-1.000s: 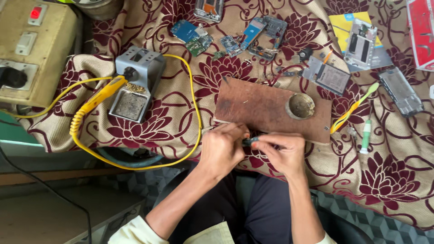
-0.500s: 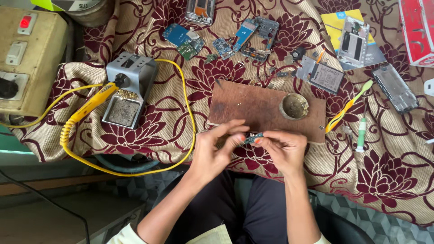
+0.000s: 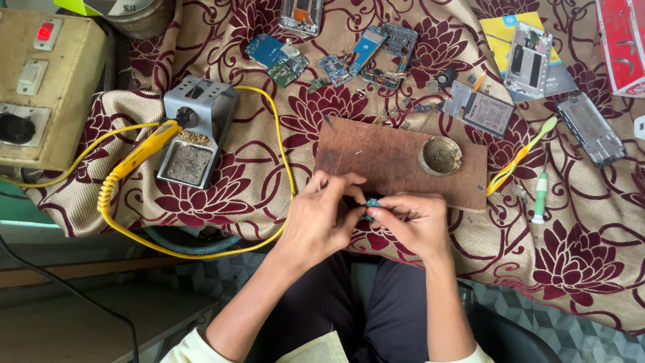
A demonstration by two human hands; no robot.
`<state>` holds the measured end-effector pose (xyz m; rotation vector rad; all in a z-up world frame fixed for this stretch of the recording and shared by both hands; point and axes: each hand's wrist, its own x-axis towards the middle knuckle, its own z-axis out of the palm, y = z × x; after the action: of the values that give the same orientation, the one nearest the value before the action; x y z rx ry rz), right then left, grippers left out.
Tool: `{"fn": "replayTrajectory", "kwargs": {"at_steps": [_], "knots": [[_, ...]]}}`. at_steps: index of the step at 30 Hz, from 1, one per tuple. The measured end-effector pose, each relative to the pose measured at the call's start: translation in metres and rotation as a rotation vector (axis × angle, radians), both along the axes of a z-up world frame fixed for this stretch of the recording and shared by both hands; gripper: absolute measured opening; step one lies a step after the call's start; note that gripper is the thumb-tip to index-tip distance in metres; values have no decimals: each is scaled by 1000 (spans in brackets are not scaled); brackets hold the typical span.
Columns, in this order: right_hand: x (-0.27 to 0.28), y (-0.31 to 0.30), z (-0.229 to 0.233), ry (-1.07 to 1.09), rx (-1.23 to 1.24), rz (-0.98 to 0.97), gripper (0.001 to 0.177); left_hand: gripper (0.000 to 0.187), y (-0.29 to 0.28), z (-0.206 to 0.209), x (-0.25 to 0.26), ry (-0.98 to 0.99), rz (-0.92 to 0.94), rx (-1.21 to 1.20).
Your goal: The person uses a small screwdriver to remove screws from a blue circuit board, then picks up and inspects the board. They continue to manipulate the board and its components with their hands, occasionally using the screwdriver to adjust parts.
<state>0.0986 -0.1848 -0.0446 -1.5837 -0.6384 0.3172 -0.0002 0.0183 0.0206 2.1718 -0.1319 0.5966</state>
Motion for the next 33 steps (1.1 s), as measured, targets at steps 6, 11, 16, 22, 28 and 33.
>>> {"fn": "replayTrajectory", "kwargs": {"at_steps": [6, 11, 16, 22, 28, 33], "knots": [[-3, 7, 12, -125, -68, -36, 10, 33, -10, 4, -8, -141, 84, 572], [-9, 6, 10, -196, -48, -61, 10, 18, -35, -8, -13, -123, 249, 542], [-14, 12, 5, -112, -16, -153, 13, 16, -38, -25, -4, -186, 334, 440], [-9, 9, -1, -46, 58, -183, 16, 19, -41, -36, 0, -265, 323, 128], [-2, 4, -6, -24, 113, -204, 14, 27, -44, -37, -3, -264, 198, 117], [2, -4, -10, -82, 64, -214, 15, 45, -50, -38, -5, -266, 235, 425]]}}
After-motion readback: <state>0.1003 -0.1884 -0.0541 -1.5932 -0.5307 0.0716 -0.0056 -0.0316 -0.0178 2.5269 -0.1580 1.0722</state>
